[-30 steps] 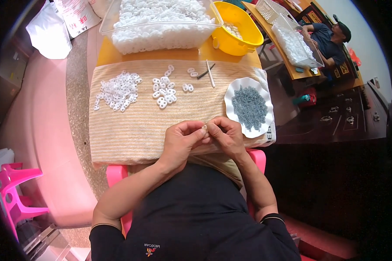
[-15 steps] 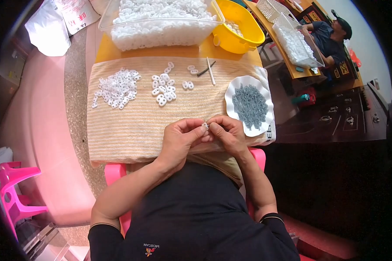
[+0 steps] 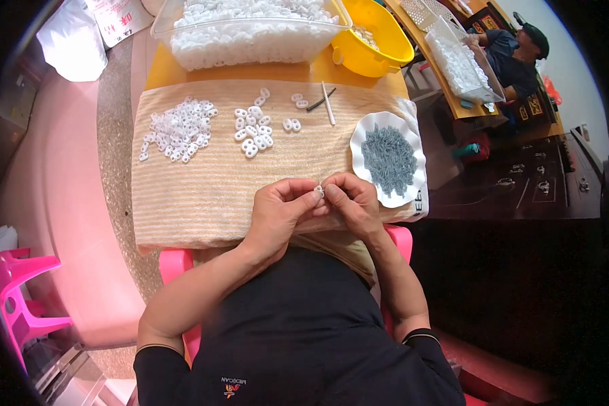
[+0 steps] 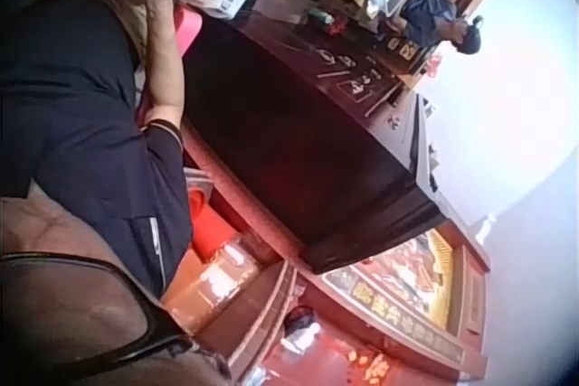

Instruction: Assembling small white plastic parts by inserting grey components into them using fingers.

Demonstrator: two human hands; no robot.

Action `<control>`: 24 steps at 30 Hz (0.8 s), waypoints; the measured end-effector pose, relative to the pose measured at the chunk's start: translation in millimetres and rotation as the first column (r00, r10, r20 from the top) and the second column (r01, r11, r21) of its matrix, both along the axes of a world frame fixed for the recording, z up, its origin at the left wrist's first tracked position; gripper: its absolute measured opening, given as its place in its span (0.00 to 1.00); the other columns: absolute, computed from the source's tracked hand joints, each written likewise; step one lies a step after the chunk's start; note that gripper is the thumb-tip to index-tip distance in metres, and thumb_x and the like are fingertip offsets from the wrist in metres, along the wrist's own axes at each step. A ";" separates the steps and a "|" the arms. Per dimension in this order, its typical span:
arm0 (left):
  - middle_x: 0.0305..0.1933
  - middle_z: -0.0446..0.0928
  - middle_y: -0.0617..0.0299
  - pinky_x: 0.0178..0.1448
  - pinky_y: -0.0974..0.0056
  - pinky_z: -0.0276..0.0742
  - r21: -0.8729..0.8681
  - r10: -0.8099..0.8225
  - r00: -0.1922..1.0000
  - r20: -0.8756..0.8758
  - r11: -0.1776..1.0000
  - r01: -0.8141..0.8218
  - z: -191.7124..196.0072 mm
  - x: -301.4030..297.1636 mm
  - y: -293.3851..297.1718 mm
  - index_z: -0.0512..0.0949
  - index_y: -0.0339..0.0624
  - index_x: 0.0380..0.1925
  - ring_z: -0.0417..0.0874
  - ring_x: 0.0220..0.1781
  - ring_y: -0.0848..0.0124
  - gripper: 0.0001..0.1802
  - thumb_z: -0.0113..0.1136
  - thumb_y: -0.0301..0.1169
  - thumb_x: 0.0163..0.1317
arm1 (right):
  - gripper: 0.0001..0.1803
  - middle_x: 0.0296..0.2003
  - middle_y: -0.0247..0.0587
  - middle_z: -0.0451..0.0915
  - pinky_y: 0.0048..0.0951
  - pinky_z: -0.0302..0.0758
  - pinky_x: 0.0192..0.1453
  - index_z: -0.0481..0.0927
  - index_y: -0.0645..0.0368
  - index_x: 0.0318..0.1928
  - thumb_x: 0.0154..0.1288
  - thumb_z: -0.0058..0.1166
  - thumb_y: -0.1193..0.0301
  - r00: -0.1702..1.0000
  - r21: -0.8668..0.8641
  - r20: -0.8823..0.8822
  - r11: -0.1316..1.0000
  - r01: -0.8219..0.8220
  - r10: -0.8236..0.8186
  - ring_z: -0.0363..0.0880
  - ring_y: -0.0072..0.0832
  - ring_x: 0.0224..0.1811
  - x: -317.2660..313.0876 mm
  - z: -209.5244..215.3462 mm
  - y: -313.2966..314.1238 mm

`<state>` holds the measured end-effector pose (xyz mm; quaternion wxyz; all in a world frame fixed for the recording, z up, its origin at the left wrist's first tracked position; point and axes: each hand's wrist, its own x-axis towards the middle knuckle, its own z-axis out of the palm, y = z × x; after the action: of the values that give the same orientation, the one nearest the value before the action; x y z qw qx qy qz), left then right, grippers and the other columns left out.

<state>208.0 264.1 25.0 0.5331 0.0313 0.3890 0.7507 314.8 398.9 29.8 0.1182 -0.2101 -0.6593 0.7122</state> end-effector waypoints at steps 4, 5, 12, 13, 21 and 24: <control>0.38 0.80 0.56 0.46 0.69 0.84 -0.006 0.010 0.999 -0.034 1.000 -0.010 -0.7 1.2 -0.1 0.76 0.30 0.42 0.84 0.38 0.70 0.10 0.59 0.21 0.61 | 0.08 0.31 0.31 0.79 0.16 0.73 0.37 0.78 0.67 0.37 0.69 0.51 0.73 1.000 0.092 0.015 0.996 0.013 -0.015 0.74 0.14 0.32 -1.6 3.2 -3.5; 0.38 0.80 0.56 0.46 0.69 0.84 -0.006 0.011 0.999 -0.034 1.000 -0.011 -1.2 1.8 0.1 0.76 0.30 0.42 0.84 0.38 0.70 0.10 0.59 0.21 0.61 | 0.08 0.31 0.31 0.79 0.16 0.73 0.37 0.78 0.67 0.37 0.69 0.51 0.73 1.000 0.092 0.016 0.996 0.012 -0.013 0.74 0.14 0.32 -1.8 4.5 -4.5; 0.36 0.81 0.57 0.42 0.72 0.82 -0.024 0.041 0.996 -0.084 0.999 -0.044 -3.7 5.3 1.5 0.77 0.30 0.41 0.83 0.35 0.74 0.09 0.60 0.22 0.61 | 0.09 0.30 0.31 0.79 0.16 0.72 0.37 0.78 0.67 0.36 0.70 0.51 0.71 0.999 0.078 0.020 0.996 0.033 -0.034 0.74 0.14 0.32 -2.5 11.5 -9.9; 0.35 0.81 0.57 0.41 0.74 0.81 -0.022 0.053 0.995 -0.081 0.998 -0.055 -3.6 5.1 1.5 0.78 0.29 0.41 0.83 0.34 0.75 0.10 0.60 0.23 0.62 | 0.10 0.30 0.31 0.79 0.16 0.72 0.37 0.78 0.67 0.36 0.70 0.51 0.71 0.999 0.061 0.024 0.997 0.040 -0.042 0.74 0.14 0.32 -2.9 12.6 -10.4; 0.36 0.80 0.57 0.43 0.70 0.82 0.005 0.039 0.999 -0.031 0.999 -0.039 -1.1 2.7 -0.2 0.76 0.32 0.42 0.83 0.36 0.72 0.10 0.60 0.23 0.61 | 0.10 0.32 0.36 0.80 0.20 0.76 0.35 0.78 0.68 0.43 0.69 0.51 0.72 1.000 0.002 0.014 1.000 0.028 -0.028 0.77 0.19 0.30 3.1 0.9 0.2; 0.36 0.80 0.57 0.44 0.70 0.83 0.004 0.040 0.999 -0.006 0.999 -0.040 0.5 1.4 -0.8 0.76 0.32 0.42 0.83 0.36 0.72 0.10 0.60 0.23 0.62 | 0.11 0.33 0.37 0.80 0.21 0.76 0.34 0.77 0.69 0.45 0.69 0.51 0.73 0.998 -0.054 0.015 0.996 0.068 -0.067 0.78 0.20 0.29 4.0 8.2 -1.1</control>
<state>209.4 263.3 25.5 0.5167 0.0271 0.3898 0.7618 318.8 397.8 38.0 0.1319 -0.2401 -0.6329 0.7241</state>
